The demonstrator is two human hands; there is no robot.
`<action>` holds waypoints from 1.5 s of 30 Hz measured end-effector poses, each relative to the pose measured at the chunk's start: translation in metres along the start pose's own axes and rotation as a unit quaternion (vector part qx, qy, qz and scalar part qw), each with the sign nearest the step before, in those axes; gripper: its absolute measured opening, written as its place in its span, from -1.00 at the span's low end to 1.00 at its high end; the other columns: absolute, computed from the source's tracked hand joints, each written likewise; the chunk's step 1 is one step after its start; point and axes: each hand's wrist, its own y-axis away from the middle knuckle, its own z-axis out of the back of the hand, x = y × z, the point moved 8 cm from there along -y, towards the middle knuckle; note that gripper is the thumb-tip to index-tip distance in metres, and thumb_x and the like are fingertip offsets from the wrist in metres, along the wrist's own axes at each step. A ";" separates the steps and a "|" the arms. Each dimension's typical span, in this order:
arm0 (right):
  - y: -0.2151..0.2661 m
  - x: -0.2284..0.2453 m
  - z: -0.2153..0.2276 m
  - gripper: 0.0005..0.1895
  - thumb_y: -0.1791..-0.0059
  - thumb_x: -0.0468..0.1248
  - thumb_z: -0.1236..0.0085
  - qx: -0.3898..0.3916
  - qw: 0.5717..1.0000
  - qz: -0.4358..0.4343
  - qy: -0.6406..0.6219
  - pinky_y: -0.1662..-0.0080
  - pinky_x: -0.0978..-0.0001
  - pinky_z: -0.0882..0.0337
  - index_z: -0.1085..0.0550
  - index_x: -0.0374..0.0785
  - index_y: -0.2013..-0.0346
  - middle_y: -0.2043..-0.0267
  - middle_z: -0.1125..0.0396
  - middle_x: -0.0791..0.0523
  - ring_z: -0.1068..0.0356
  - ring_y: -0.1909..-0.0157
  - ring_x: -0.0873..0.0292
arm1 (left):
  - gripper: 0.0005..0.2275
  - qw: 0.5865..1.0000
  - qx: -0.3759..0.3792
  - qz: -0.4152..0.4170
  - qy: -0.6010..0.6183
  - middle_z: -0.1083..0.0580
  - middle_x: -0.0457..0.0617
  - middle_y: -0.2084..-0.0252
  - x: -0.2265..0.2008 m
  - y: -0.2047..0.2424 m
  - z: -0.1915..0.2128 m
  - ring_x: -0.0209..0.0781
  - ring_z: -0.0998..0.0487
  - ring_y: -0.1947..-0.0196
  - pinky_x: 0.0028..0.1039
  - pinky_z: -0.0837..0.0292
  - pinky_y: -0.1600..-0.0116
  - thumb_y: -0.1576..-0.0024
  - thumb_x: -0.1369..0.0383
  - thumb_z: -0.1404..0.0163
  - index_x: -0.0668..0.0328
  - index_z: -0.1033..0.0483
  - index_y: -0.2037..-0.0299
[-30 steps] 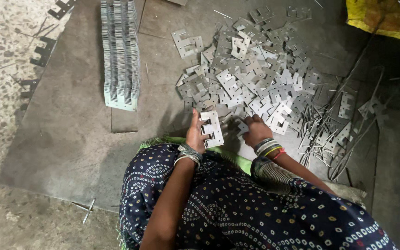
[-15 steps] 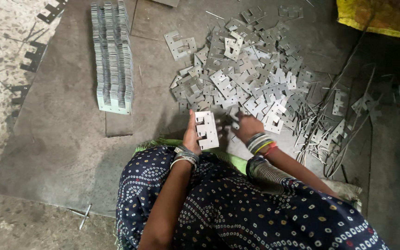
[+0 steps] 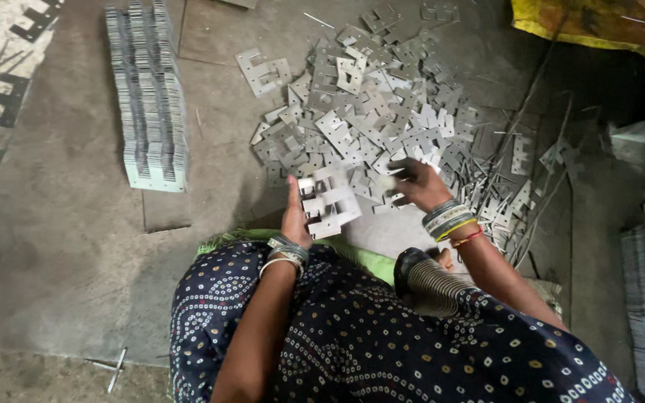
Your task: The person sits on the floor and sorts small, L-shaped metal brackets from a large pile. They pick up the brackets one by one, align them, and stack them into neat piles. The person occasionally moves the stacks to organize the workspace.
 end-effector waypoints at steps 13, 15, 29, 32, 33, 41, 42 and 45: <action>0.026 -0.047 0.029 -0.58 0.06 -0.35 0.01 -0.148 0.746 0.195 0.619 0.12 0.07 -0.56 -0.39 -0.31 -0.11 0.04 -0.46 -0.13 -0.51 0.12 -0.17 | -0.34 0.998 0.001 0.037 -0.054 -0.61 0.04 0.12 0.005 0.012 -0.021 -0.05 -0.67 0.20 -0.13 -0.61 0.09 -0.05 -0.25 0.03 0.10 -0.47 -0.16; 0.028 -0.025 0.034 -0.61 0.03 -0.34 -0.01 -0.152 0.798 0.125 0.569 0.15 0.04 -0.54 -0.44 -0.27 -0.10 0.15 -0.48 -0.08 -0.51 0.22 -0.15 | -0.34 0.997 -0.007 0.018 -0.078 -0.57 0.02 0.11 0.004 0.008 -0.019 -0.08 -0.64 0.19 -0.09 -0.60 0.06 -0.09 -0.21 -0.02 0.15 -0.45 -0.20; 0.044 0.025 -0.019 -0.64 0.08 -0.54 -0.10 -0.090 0.976 0.156 0.125 0.08 0.35 -0.56 -0.51 -0.38 -0.02 0.11 -0.53 -0.08 -0.56 0.11 0.13 | -0.33 0.995 -0.002 0.041 -0.095 -0.55 -0.04 0.17 0.021 -0.010 -0.011 -0.16 -0.60 0.24 -0.19 -0.59 0.11 -0.04 -0.29 -0.04 0.09 -0.52 -0.12; 0.037 0.007 -0.028 -0.63 0.07 -0.52 -0.16 -0.010 0.996 0.089 -0.004 -0.01 0.35 -0.61 -0.49 -0.35 -0.04 0.04 -0.52 -0.06 -0.57 0.05 0.17 | -0.32 0.996 -0.029 0.052 -0.072 -0.60 -0.07 0.13 0.016 -0.003 -0.018 -0.17 -0.64 0.21 -0.19 -0.62 0.09 -0.04 -0.29 0.04 0.09 -0.51 -0.14; 0.035 0.001 -0.032 -0.62 0.06 -0.51 -0.18 0.016 0.998 0.063 -0.027 -0.02 0.35 -0.63 -0.49 -0.33 -0.05 0.02 -0.51 -0.04 -0.58 0.04 0.18 | -0.31 0.995 -0.043 0.060 -0.063 -0.62 -0.08 0.11 0.016 0.001 -0.019 -0.18 -0.66 0.20 -0.19 -0.62 0.08 -0.04 -0.29 0.07 0.08 -0.51 -0.15; 0.017 -0.013 0.036 -0.49 0.12 -0.48 -0.03 -0.079 0.758 0.150 0.630 -0.22 0.11 -0.38 -0.55 0.05 -0.04 -0.29 -0.31 0.05 -0.27 -0.31 -0.06 | -0.32 0.998 0.036 0.046 -0.036 -0.61 0.02 0.08 0.020 -0.006 -0.026 -0.10 -0.67 0.20 -0.17 -0.61 0.04 -0.12 -0.30 0.12 0.14 -0.52 -0.15; 0.015 -0.016 0.040 -0.41 0.17 -0.51 0.00 -0.064 0.720 0.158 0.673 -0.27 0.10 -0.33 -0.56 0.12 -0.03 -0.34 -0.26 0.04 -0.20 -0.37 -0.07 | -0.32 0.998 0.035 0.039 -0.034 -0.60 0.02 0.06 0.021 -0.007 -0.022 -0.11 -0.66 0.18 -0.18 -0.60 0.01 -0.16 -0.28 0.10 0.17 -0.51 -0.18; 0.009 -0.016 0.044 -0.54 0.15 -0.33 -0.07 -0.077 0.686 0.197 0.696 -0.27 -0.06 -0.18 -0.55 0.14 0.00 -0.36 -0.19 0.07 -0.08 -0.37 -0.07 | -0.35 0.997 -0.002 0.028 -0.067 -0.57 0.04 0.08 0.018 -0.003 -0.018 -0.06 -0.62 0.18 -0.13 -0.58 0.03 -0.20 -0.25 0.09 0.17 -0.47 -0.21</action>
